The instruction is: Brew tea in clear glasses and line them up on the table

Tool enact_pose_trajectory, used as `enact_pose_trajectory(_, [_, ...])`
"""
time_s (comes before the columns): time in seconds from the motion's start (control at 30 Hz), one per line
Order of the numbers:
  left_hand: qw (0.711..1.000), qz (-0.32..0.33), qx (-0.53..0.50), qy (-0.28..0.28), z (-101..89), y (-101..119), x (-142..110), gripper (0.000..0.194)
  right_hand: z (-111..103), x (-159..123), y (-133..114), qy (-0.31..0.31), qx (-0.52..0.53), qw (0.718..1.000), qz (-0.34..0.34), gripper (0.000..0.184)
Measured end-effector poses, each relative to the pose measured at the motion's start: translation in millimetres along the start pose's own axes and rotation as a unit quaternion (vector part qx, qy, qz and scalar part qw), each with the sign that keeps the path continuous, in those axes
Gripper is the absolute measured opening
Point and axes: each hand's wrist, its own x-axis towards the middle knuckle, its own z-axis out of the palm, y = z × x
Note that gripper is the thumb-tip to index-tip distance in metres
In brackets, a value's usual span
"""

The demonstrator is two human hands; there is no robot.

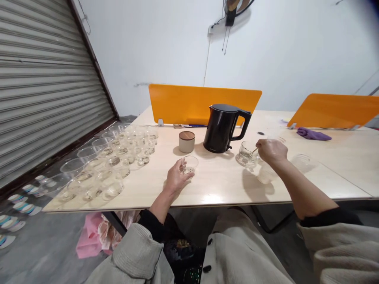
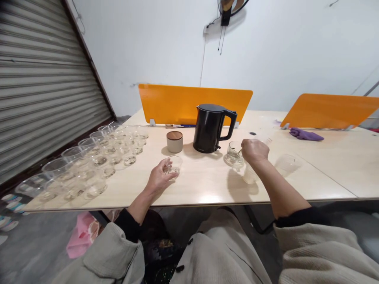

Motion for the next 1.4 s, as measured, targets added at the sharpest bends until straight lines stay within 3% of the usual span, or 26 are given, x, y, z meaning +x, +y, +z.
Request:
enact_pose_trajectory(0.3, [0.999,0.028,0.037,0.000,-2.9,0.3,3.4,0.078,-13.6,-6.8,-4.6,-0.036,0.021,0.999,0.012,0.040])
enact_pose_trajectory(0.37, [0.999,0.036,0.041,0.000,-4.8,-1.1,3.2,0.082,-16.5,-16.7,-2.6,0.009,0.023,1.000,0.007,0.042])
enact_pose_trajectory(0.47, [0.998,0.045,0.037,0.003,-9.5,-4.4,2.5,0.083,-17.6,-40.6,-5.0,0.142,0.040,0.989,-0.035,0.046])
enact_pose_trajectory(0.57, [0.998,0.054,0.044,0.006,-13.4,-7.4,1.7,0.081,-8.7,-69.4,-23.1,0.223,0.096,0.966,-0.091,0.046])
enact_pose_trajectory(0.63, [0.997,0.057,0.050,0.010,-14.0,-8.9,1.4,0.080,6.6,-85.3,-44.0,0.194,0.169,0.956,-0.141,0.044])
enact_pose_trajectory(0.73, [0.997,0.058,0.051,0.016,-12.3,-11.1,1.2,0.078,41.5,-99.6,-81.7,0.084,0.300,0.919,-0.242,0.045])
enact_pose_trajectory(0.83, [0.996,0.065,0.062,0.029,-11.6,-13.4,1.5,0.073,75.6,-105.2,-117.0,-0.005,0.373,0.891,-0.259,0.055])
enact_pose_trajectory(0.93, [0.993,0.074,0.089,0.036,-14.1,-14.6,1.5,0.067,94.3,-108.4,-142.8,-0.040,0.362,0.888,-0.280,0.069])
enact_pose_trajectory(1.03, [0.988,0.083,0.126,0.033,-17.8,-13.3,1.2,0.062,97.7,-111.6,-159.0,-0.049,0.331,0.885,-0.325,0.078])
enact_pose_trajectory(1.13, [0.981,0.095,0.165,0.027,-20.0,-10.2,1.3,0.059,94.2,-113.4,-170.5,-0.039,0.306,0.885,-0.350,0.075])
enact_pose_trajectory(1.4, [0.964,0.110,0.241,0.021,-19.7,-6.6,2.2,0.047,83.9,-111.3,-193.1,-0.029,0.284,0.902,-0.325,0.058])
